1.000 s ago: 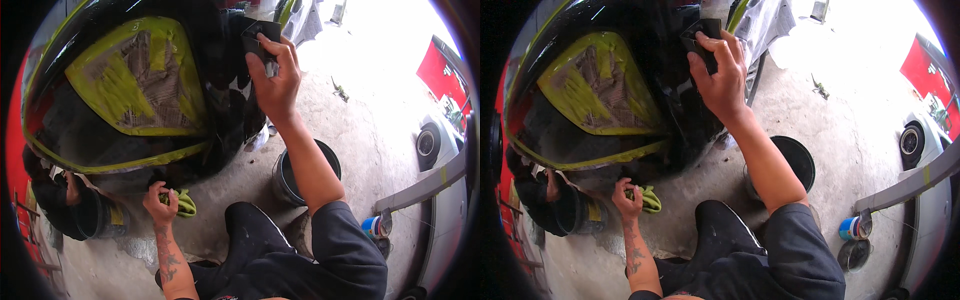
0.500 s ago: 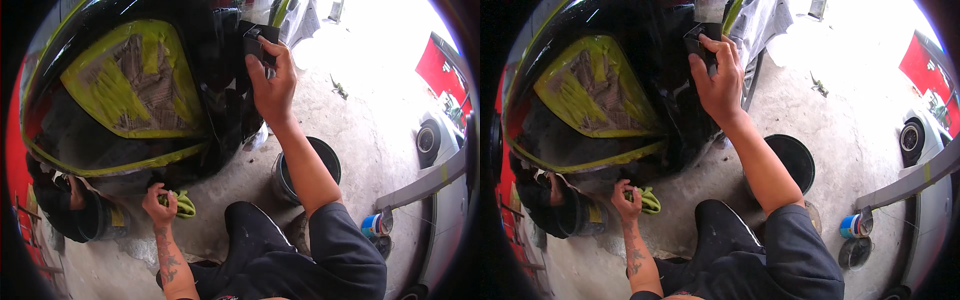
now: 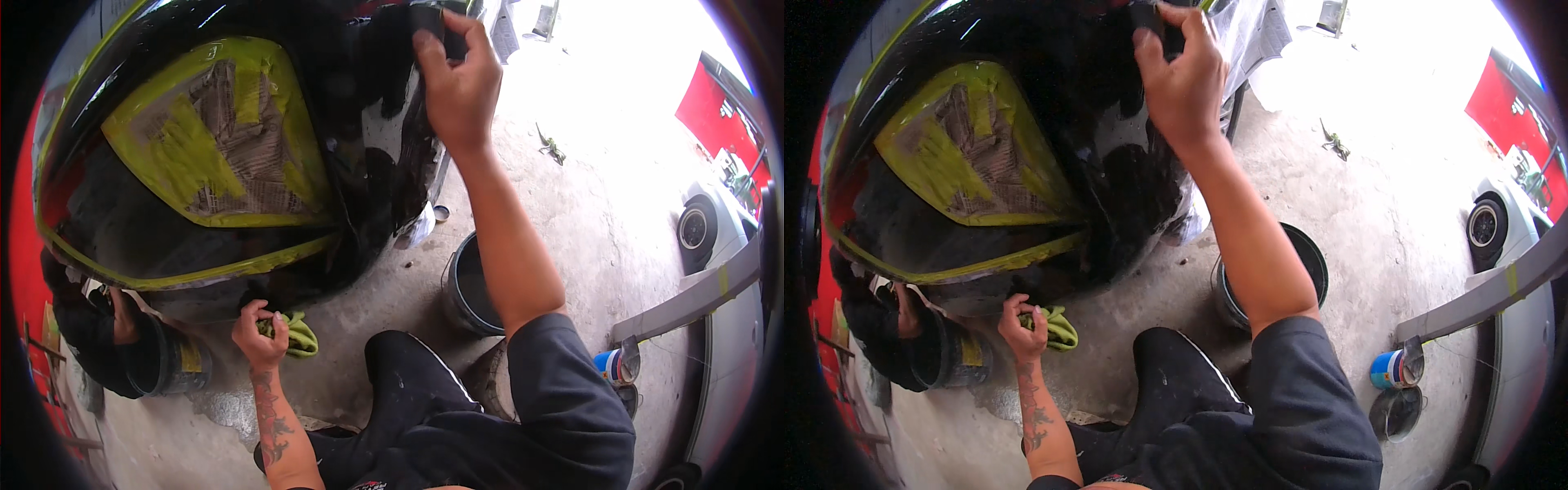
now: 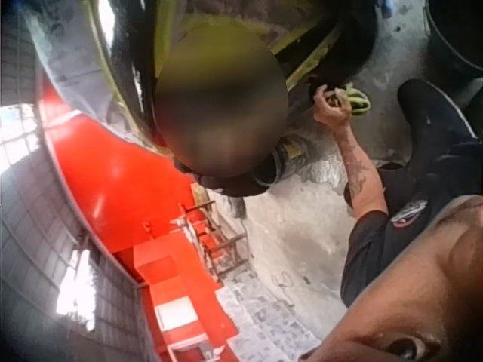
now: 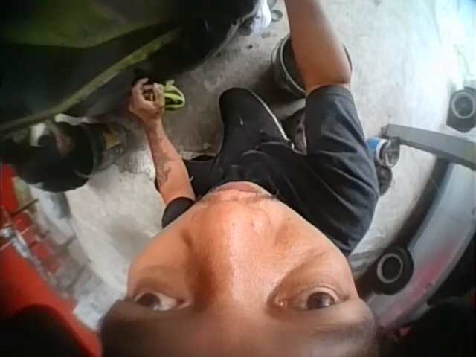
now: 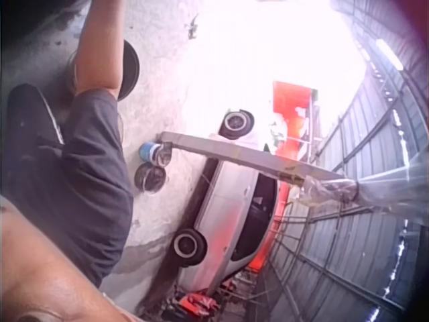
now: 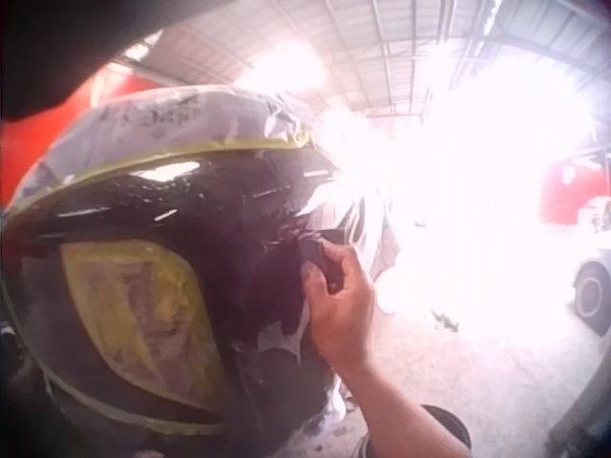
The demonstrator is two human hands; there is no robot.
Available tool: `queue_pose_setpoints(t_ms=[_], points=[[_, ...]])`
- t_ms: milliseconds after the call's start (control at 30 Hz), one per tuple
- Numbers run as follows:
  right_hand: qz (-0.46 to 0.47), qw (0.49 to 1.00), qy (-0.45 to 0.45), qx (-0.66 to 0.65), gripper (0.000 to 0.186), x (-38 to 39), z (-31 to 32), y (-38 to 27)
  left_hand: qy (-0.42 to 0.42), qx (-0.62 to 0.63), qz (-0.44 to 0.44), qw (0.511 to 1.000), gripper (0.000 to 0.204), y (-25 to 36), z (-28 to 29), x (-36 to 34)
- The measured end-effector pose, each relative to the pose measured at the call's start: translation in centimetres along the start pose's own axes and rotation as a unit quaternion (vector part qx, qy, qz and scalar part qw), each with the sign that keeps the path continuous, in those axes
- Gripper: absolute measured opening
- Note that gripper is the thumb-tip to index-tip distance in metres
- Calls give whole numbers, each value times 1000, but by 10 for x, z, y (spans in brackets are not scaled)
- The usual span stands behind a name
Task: The person sands the black paint of a car panel using a sanding block and water. The person repeatedly wets the sanding block in a bucket, rubs the surface of the panel, and wipes away residue with a cloth.
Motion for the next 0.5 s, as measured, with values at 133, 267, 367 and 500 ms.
queue_pose_setpoints(t_ms=[133,267,367,500], points=[[104,987,27,119,33,-48,6,27,-12,6,-1,1000,27,0,-1,0],[90,992,8,90,32,-34,8,32,-5,11,8,1000,27,0,-1,1],[32,997,21,61,30,29,7,11,-5,12,12,1000,27,0,0,0],[34,997,1,64,29,31,2,2,-5,-3,1,1000,27,0,1,0]])
Point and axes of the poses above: each hand's wrist, its own x-axis away from the middle knuckle, its own z-axis out of the back of the hand, y = z × x, the point moved 6 cm from there along -x, towards the middle knuckle, and after that the axes turned 15 degrees about z, right-handed, at the moved point
